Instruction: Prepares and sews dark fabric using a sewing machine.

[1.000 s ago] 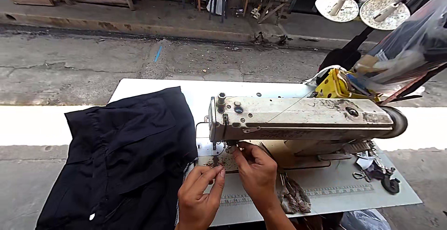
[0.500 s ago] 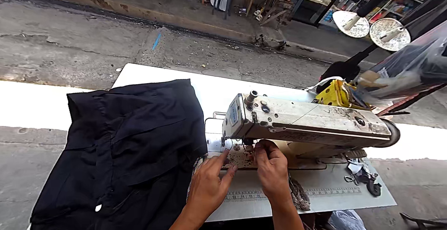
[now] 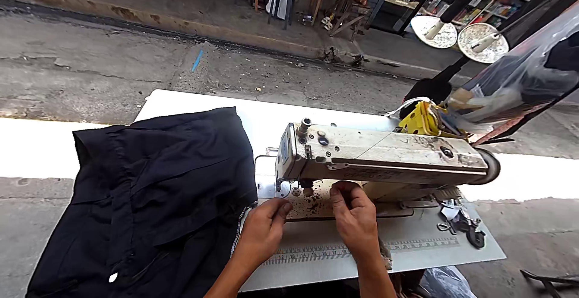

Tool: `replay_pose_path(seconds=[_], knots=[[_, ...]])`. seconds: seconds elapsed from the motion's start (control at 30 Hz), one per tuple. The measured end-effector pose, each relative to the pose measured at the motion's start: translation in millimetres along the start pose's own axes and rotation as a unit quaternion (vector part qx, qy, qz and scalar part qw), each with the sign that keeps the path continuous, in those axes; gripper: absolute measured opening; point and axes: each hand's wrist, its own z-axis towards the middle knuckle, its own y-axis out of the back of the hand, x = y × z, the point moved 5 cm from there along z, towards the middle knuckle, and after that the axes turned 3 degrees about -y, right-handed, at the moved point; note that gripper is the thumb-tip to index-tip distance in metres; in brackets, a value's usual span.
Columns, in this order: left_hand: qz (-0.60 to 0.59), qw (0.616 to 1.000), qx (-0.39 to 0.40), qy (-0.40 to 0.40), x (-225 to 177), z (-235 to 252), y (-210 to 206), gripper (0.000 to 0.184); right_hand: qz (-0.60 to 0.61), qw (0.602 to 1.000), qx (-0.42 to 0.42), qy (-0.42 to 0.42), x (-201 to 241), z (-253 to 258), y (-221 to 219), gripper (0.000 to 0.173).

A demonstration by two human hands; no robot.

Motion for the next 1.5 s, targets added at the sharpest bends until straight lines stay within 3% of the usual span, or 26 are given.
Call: replay_pose_path(seconds=[0.13,0.23,0.3,0.4,0.47,0.53,0.6,0.67,0.77,0.8,0.83,0.87,0.9,0.93,1.0,1.07,1.27,1.37,1.5], knots=[[-0.118,0.992,-0.047,0.008,0,-6,28,0.022,0.104,0.994,-0.033,0.021,2,0,-14,0.01],[-0.056,0.994,-0.092,0.032,1,-9,35,0.022,0.144,0.987,-0.07,0.003,5,0,-19,0.007],[0.022,0.997,-0.044,0.062,-2,-7,24,0.035,0.146,0.986,-0.08,-0.011,5,1,-19,0.007],[0.021,0.989,0.069,0.132,-2,1,-8,0.056,0.135,0.988,-0.07,-0.012,1,-1,-14,0.008],[-0.016,0.987,0.085,0.134,-4,5,-23,0.05,0.135,0.988,-0.068,-0.009,-1,-2,-6,0.009],[-0.082,0.988,0.061,0.116,-10,6,-28,0.028,0.156,0.985,-0.067,-0.016,-3,-1,2,0.008],[-0.144,0.983,0.054,0.101,-13,4,-25,0.023,0.202,0.977,-0.069,-0.027,-6,-1,12,0.013],[-0.177,0.979,0.044,0.087,-11,-1,-15,0.023,0.316,0.944,-0.086,-0.034,-14,-1,33,0.029],[-0.178,0.981,-0.008,0.07,-7,-5,9,0.023,0.542,0.829,-0.125,-0.056,-39,-3,80,0.065],[-0.181,0.98,-0.039,0.073,-6,-5,18,0.023,0.541,0.825,-0.142,-0.077,-51,-5,95,0.071],[-0.194,0.975,-0.072,0.085,-6,-5,24,0.024,0.487,0.852,-0.163,-0.104,-62,-10,106,0.067],[-0.222,0.965,-0.102,0.1,-8,-2,30,0.026,0.373,0.9,-0.179,-0.14,-71,-16,114,0.051],[-0.264,0.951,-0.122,0.107,-11,1,33,0.028,0.219,0.942,-0.185,-0.174,-80,-23,121,0.035],[-0.305,0.937,-0.135,0.103,-16,5,35,0.03,0.055,0.964,-0.177,-0.191,-90,-28,128,0.035],[-0.356,0.92,-0.148,0.073,-32,11,37,0.035,-0.176,0.959,-0.136,-0.179,-104,-34,139,0.043],[-0.37,0.919,-0.132,0.028,-48,14,37,0.04,-0.306,0.938,-0.097,-0.13,-113,-30,141,0.037],[-0.187,0.957,-0.054,-0.216,-83,1,91,0.024,-0.342,0.933,-0.081,0.076,-140,-19,128,0.018],[-0.133,0.96,-0.025,-0.244,-121,18,107,0.024,-0.355,0.93,-0.061,0.074,-143,-11,127,0.017],[-0.062,0.953,0.08,-0.286,-175,46,72,0.026,-0.367,0.927,-0.062,0.055,-142,-11,128,0.021]])
